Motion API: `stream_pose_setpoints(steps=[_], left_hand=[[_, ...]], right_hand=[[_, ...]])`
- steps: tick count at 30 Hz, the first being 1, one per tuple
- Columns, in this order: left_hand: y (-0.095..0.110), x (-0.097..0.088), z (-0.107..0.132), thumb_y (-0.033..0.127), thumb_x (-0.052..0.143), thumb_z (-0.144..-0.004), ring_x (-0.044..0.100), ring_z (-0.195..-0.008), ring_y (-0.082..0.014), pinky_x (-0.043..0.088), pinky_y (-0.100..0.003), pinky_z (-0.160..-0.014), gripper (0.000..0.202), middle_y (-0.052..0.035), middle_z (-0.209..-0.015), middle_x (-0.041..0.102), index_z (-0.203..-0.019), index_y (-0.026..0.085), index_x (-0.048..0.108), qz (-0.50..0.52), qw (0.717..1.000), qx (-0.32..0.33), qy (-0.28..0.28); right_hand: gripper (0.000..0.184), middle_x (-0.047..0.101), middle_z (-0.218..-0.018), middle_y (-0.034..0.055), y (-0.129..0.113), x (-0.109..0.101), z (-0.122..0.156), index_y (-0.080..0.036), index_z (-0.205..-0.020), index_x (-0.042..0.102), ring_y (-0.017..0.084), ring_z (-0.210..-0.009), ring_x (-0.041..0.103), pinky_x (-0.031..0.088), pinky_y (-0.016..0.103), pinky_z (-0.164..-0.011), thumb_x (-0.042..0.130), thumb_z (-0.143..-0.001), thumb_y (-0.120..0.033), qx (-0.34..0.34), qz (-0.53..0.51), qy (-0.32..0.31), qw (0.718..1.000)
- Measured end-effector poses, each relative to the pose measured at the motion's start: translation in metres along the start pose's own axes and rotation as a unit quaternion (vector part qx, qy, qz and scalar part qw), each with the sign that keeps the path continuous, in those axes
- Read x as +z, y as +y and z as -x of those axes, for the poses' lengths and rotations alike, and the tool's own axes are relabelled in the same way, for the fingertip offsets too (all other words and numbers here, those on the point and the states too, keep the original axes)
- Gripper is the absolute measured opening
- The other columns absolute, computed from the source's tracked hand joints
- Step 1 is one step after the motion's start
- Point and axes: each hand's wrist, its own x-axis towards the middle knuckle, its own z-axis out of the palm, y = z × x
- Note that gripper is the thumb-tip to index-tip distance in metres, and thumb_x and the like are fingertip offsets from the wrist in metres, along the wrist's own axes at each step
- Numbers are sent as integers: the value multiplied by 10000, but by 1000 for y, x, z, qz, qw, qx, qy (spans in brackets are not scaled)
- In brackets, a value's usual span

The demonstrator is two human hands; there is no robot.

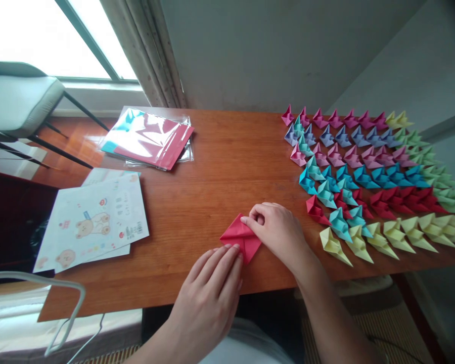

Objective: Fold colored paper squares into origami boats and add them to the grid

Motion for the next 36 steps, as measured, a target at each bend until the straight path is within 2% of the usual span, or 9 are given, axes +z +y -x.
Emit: stream_pose_setpoints(steps=[4, 8, 13, 17, 20, 23, 30, 36], left_hand=[[4, 5, -14, 218, 512, -962, 545, -1306, -295, 394, -415, -1138, 391, -133, -1383, 644, -1300, 63, 635, -20, 1000, 4, -15], [8, 14, -27, 351, 510, -974, 487, -1373, -340, 392, -442, -1156, 552, -187, -1486, 540, -1405, 6, 530, -41, 997, -10, -62], [12, 19, -29, 414, 508, -970, 425, -1431, -349, 352, -436, -1193, 652, -215, -1552, 447, -1464, -8, 450, -44, 995, -23, -87], [11, 22, -26, 424, 511, -970, 423, -1434, -349, 345, -440, -1201, 662, -218, -1557, 438, -1470, -4, 442, -43, 995, -29, -90], [10, 24, -24, 421, 501, -976, 420, -1437, -343, 346, -443, -1203, 648, -207, -1557, 443, -1469, 5, 445, -39, 995, -32, -91], [9, 25, -23, 418, 500, -975, 438, -1424, -347, 351, -447, -1199, 646, -207, -1542, 464, -1467, 1, 449, -41, 995, -29, -88], [11, 27, -21, 428, 505, -974, 458, -1408, -356, 351, -445, -1190, 649, -223, -1516, 492, -1454, -8, 468, -43, 995, -32, -79], [11, 27, -22, 595, 489, -952, 443, -1416, -370, 345, -452, -1185, 791, -230, -1520, 484, -1466, -6, 459, -40, 995, -29, -85]], right_hand=[[251, 684, -746, -2, 0, 0, 0, -238, -682, 629, 180, -746, 609, 333, 292, -611, 698, -888, -363, -4, -2, 2, 1000], [245, 684, -743, -4, -1, -3, -1, -238, -678, 628, 173, -710, 598, 322, 290, -596, 698, -881, -357, 2, 3, -7, 1000], [236, 679, -736, -9, -3, -4, -2, -239, -680, 628, 169, -699, 587, 303, 293, -585, 682, -885, -342, 7, 9, -16, 1000], [233, 664, -719, -13, -2, -5, -5, -234, -688, 623, 173, -697, 574, 314, 301, -594, 722, -862, -355, -3, 18, -7, 1000], [134, 668, -789, -10, 1, -7, -10, -229, -772, 651, 174, -798, 583, 389, 287, -680, 771, -823, -261, -66, -18, 4, 998], [95, 673, -838, -16, 4, -11, -17, -228, -823, 681, 158, -846, 587, 423, 272, -753, 751, -825, -163, -121, -77, -20, 989], [113, 679, -807, -7, 6, -13, -24, -221, -770, 720, 160, -832, 608, 422, 280, -765, 709, -827, -124, -118, -89, -42, 988], [106, 672, -804, -11, 7, -12, -23, -221, -777, 712, 158, -832, 601, 421, 278, -772, 707, -840, -136, -119, -90, -39, 988]])
